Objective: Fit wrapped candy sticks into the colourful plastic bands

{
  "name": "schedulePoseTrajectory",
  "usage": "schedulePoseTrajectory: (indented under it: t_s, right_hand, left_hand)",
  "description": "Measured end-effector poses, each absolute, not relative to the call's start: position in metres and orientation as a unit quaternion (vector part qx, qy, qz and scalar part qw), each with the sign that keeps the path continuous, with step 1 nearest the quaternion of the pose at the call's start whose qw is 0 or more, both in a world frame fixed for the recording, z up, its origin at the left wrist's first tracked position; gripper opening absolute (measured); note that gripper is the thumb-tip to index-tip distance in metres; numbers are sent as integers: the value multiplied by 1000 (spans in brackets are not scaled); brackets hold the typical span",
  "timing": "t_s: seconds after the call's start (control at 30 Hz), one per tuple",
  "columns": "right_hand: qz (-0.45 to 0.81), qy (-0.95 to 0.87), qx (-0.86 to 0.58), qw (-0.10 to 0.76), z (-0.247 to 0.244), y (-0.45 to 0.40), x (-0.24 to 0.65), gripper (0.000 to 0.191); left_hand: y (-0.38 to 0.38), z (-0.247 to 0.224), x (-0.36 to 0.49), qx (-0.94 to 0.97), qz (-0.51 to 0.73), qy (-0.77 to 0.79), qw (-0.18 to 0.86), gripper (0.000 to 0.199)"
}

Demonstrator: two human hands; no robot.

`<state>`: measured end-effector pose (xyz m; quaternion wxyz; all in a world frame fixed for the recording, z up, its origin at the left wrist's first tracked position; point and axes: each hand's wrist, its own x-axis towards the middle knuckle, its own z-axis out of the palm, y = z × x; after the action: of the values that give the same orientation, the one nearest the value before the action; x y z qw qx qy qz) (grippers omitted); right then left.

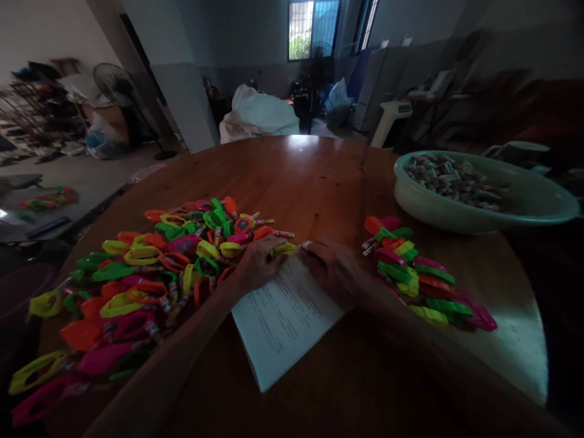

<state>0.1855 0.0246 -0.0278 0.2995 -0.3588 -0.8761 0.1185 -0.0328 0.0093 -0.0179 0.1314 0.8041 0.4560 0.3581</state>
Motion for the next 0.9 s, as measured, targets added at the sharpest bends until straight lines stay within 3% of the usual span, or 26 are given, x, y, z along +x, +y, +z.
schedulePoseTrajectory:
  t_s: [0.2,0.43,0.57,0.9]
  right_hand:
    - [86,-899,-334,269,-25,32,185,27]
    - [-1,-927,-351,134,-11,28,185,16]
    - [-79,-942,-320,64,-7,29,186,21]
    - [-86,-959,-269,16,0,26,173,17]
  left_hand:
    - [10,-17,-33,810,351,453,120,28]
    - [9,-19,-34,810,358,450,113,31]
    - [9,-18,-33,820,353,439,105,33]
    - [5,-15,-29,816,343,457,90,31]
